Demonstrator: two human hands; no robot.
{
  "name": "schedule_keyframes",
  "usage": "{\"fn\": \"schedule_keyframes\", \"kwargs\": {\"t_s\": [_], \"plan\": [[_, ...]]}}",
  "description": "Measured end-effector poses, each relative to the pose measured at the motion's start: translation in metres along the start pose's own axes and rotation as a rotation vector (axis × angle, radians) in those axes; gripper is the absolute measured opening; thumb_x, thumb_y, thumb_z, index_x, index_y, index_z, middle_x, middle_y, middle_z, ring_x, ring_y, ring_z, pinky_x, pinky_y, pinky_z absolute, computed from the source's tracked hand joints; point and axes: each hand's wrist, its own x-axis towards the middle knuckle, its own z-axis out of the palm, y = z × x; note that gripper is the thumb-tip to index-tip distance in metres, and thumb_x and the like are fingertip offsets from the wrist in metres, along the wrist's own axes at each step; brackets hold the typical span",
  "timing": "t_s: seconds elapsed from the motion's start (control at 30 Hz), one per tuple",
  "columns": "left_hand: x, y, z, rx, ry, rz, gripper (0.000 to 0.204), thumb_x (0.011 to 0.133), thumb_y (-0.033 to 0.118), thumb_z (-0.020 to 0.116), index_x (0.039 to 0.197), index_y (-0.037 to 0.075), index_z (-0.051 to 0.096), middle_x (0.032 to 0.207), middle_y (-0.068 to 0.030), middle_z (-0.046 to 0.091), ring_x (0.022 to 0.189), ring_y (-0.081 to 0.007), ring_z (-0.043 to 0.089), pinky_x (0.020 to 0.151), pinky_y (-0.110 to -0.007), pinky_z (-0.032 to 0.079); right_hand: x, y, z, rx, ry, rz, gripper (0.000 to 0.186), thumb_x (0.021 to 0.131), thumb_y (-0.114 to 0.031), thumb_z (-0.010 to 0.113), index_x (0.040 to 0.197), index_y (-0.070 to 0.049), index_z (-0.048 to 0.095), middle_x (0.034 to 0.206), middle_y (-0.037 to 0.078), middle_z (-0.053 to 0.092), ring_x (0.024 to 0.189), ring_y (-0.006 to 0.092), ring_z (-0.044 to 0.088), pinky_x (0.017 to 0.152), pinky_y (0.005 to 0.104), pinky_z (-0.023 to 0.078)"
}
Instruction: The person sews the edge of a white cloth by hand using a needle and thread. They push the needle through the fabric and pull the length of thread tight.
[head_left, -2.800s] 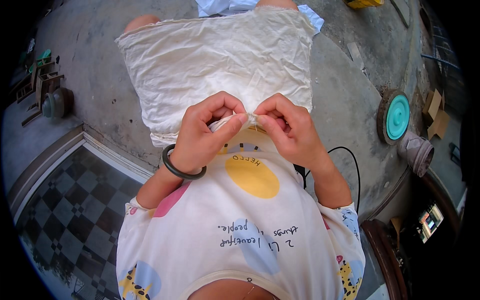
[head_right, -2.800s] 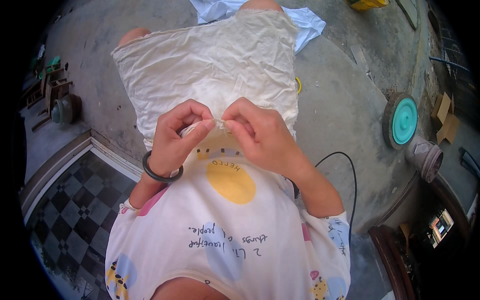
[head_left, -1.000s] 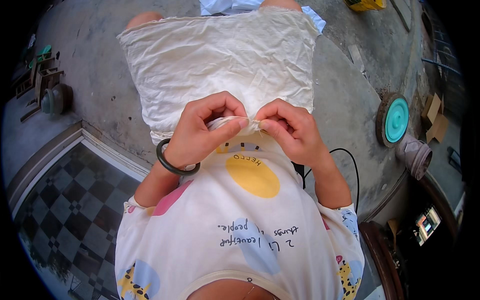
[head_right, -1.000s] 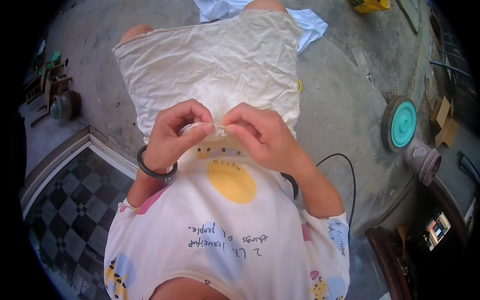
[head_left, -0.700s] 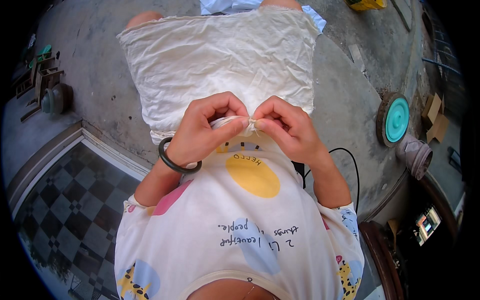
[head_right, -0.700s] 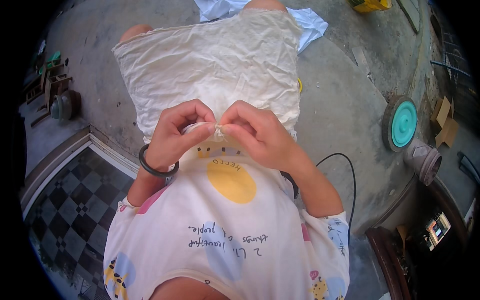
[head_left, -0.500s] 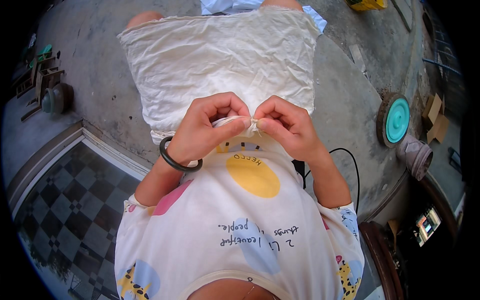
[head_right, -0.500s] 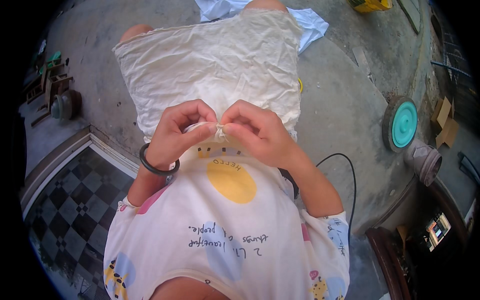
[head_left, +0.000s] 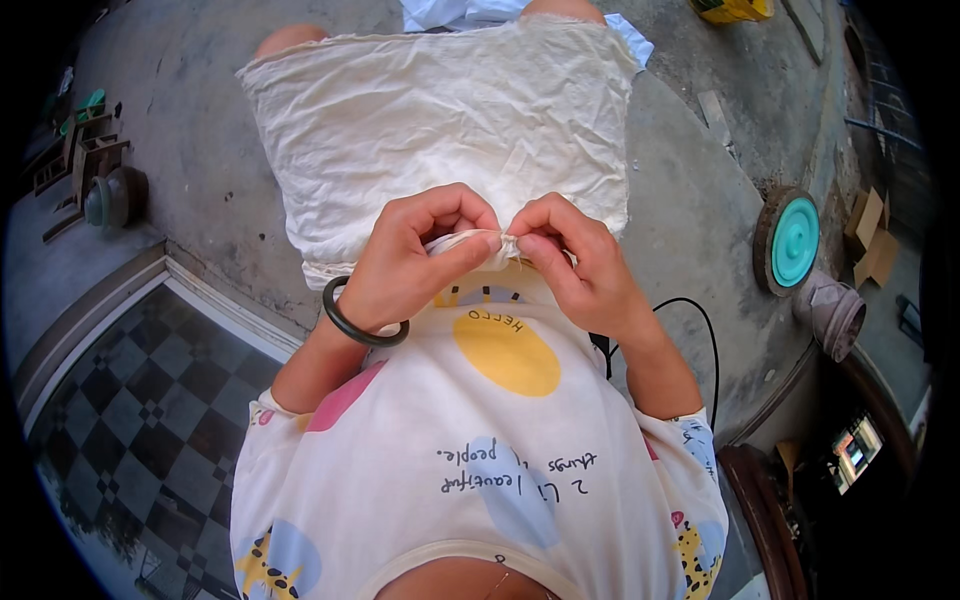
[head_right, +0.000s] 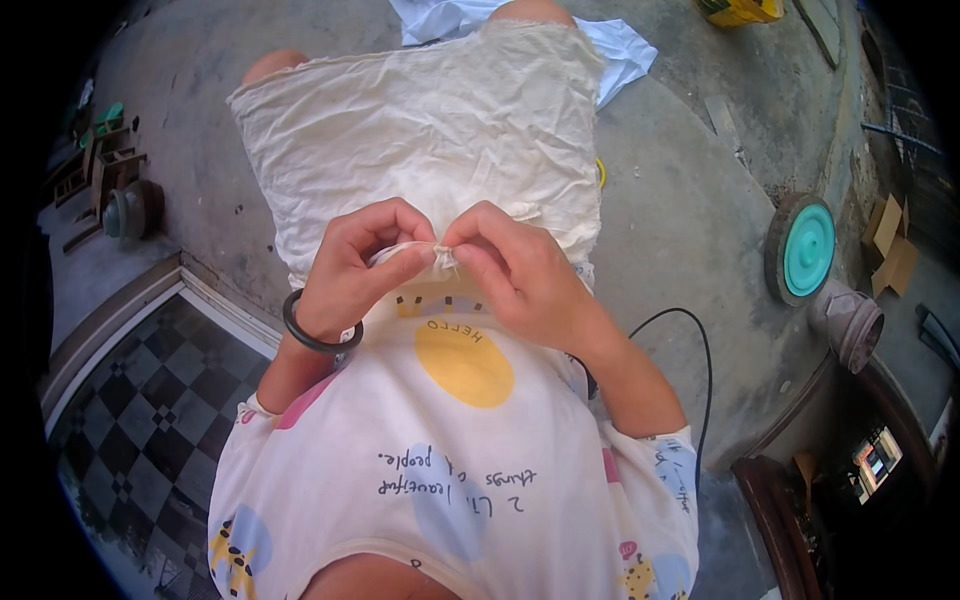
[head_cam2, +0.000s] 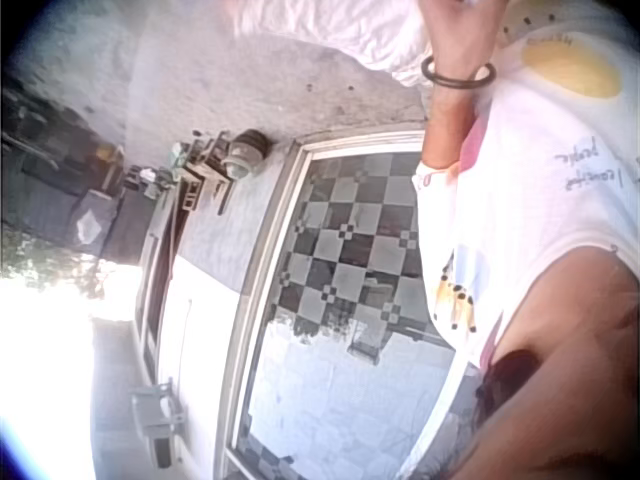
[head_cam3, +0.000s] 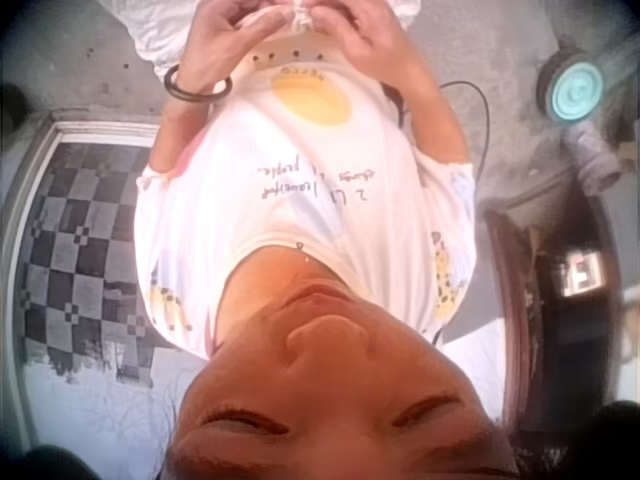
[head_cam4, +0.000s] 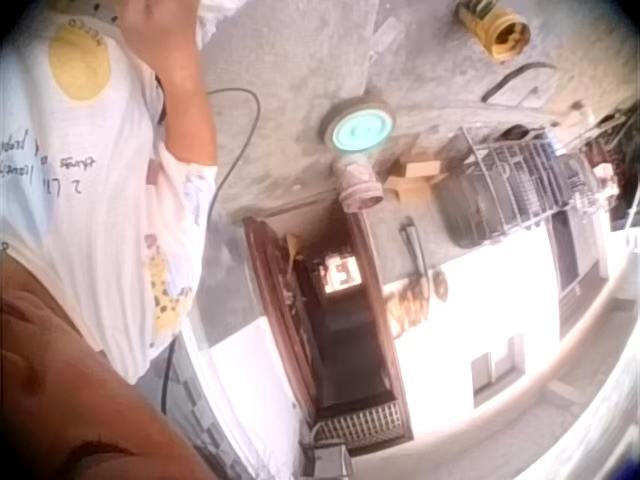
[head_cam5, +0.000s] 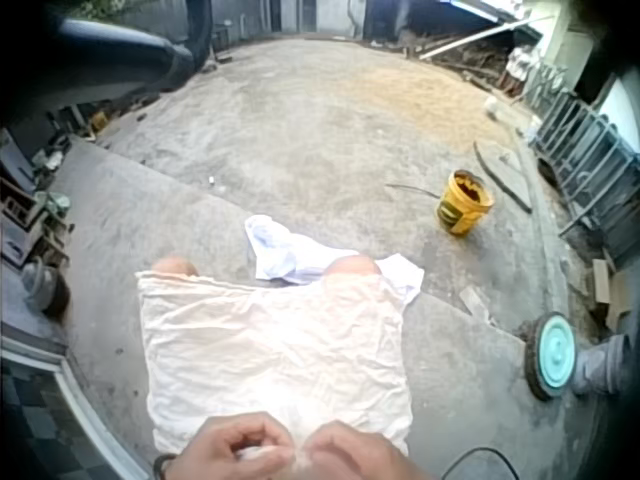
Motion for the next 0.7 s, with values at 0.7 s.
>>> {"fn": "schedule_keyframes", "kwargs": {"t_s": [0.7], "plan": [[0.0006,0.0030,-0.0016,0.006,0.028,0.003,0.009,0.091,0.008,0.069,0.095,0.001,0.064,0.087,0.0032,0.063,0.079,-0.0021,0.055,0.070,-0.019,0.045,0.0017,-0.0051,-0.0040,-0.064,0.049,0.007,0.006,0.094,-0.001,0.056,0.100,-0.001,0.057,0.074,0.008,0.062,0.061,0.0144,0.057,0.058,0.0281,0.044]]}}
